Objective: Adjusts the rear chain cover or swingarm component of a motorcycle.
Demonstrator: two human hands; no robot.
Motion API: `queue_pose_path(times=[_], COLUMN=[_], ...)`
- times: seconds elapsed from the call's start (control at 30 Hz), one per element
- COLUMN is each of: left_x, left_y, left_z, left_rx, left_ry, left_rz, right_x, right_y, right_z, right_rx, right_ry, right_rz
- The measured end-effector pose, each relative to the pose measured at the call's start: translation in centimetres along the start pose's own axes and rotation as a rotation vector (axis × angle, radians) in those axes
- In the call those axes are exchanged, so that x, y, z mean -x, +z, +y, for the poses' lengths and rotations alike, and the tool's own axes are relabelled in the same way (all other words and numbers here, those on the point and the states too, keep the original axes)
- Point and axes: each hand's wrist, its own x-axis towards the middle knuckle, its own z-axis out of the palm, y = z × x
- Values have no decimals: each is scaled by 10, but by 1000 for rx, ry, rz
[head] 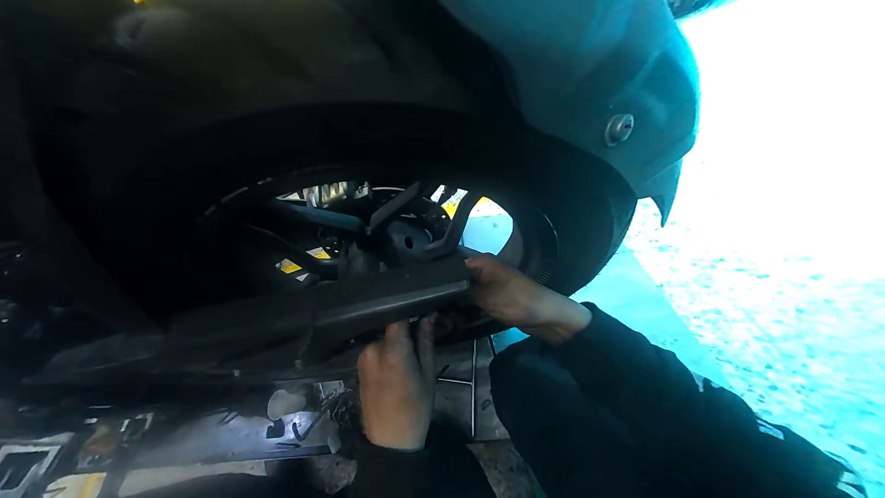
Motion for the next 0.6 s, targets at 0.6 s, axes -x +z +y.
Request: queue_pose_path(times=[0.6], left_x=[-12], left_y=[-5], left_z=[-15], left_rx=[176], left_ry=[17], left_rz=[-164], right_x=[5], right_y=[10], right_z=[6], right_rx=[-44], right_ry=[-27], right_rz=[102])
